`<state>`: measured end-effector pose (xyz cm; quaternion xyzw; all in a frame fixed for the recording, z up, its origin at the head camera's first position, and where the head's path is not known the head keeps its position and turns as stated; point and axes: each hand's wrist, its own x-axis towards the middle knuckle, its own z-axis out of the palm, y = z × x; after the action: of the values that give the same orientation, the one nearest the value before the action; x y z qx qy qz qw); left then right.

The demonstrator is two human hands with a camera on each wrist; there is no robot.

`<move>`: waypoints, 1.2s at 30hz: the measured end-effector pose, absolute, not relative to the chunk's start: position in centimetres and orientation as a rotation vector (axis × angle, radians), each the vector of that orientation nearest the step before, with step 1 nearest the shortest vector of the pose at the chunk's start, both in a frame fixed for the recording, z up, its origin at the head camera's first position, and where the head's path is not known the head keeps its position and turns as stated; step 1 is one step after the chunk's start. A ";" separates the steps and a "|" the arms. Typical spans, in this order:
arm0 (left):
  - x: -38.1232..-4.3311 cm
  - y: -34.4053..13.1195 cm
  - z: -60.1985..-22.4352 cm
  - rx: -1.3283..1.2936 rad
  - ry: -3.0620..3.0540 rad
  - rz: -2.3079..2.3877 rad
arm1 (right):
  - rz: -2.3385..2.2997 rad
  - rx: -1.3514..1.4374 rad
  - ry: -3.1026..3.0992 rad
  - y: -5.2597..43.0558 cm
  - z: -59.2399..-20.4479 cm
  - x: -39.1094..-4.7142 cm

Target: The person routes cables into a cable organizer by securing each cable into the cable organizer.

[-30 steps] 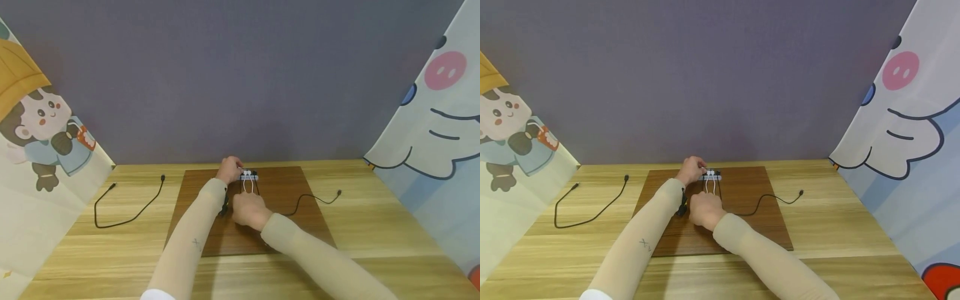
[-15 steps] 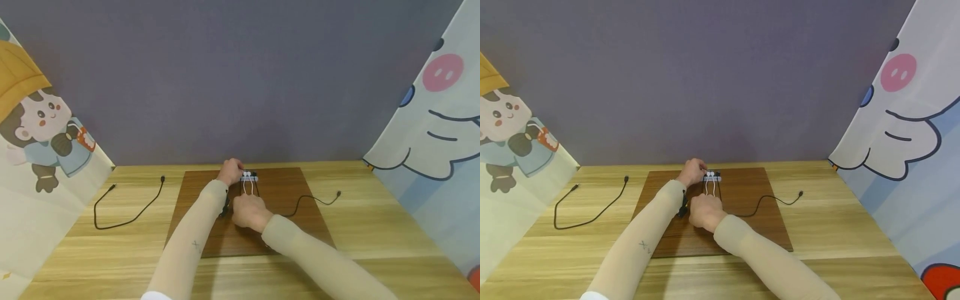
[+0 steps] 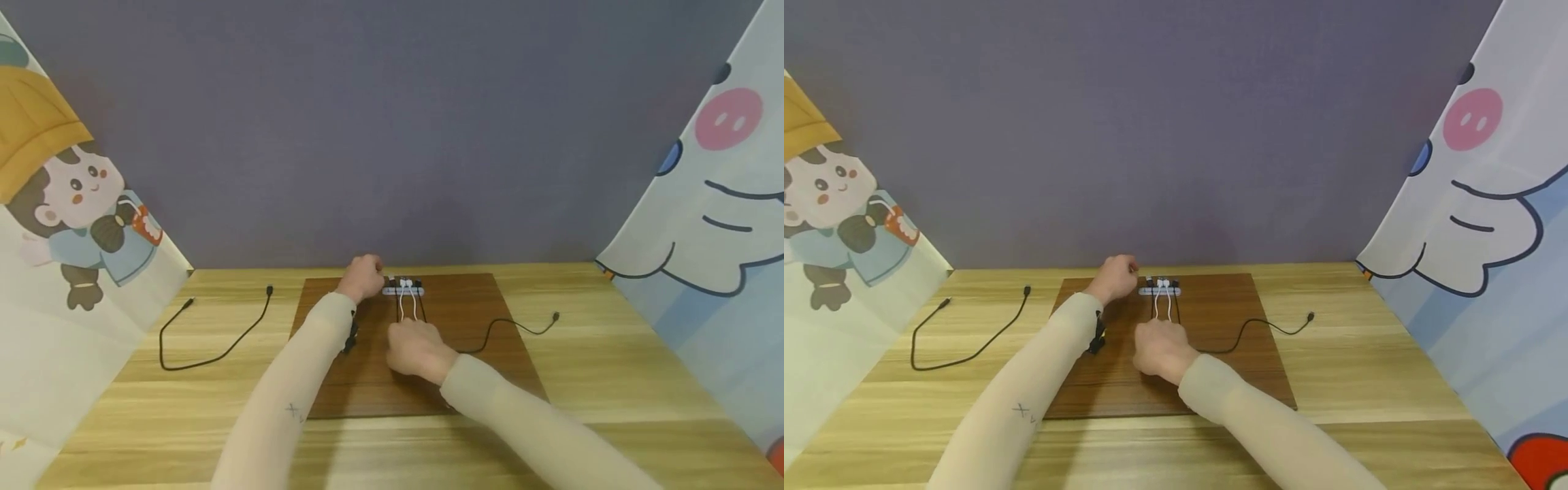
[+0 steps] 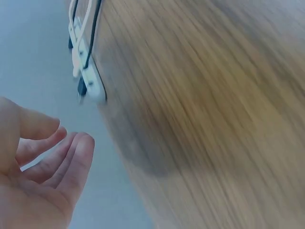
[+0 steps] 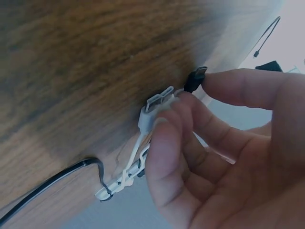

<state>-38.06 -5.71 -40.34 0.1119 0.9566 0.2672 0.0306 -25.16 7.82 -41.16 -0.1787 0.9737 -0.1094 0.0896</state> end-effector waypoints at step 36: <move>-36.7 -20.4 -39.9 0.046 3.253 0.639 | -0.373 -0.595 2.958 8.9 -41.3 -24.6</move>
<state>-36.68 -20.41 -39.90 0.0139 0.9775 0.1920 -0.0867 -24.63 8.88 -41.30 -0.1955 0.9717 -0.1226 0.0505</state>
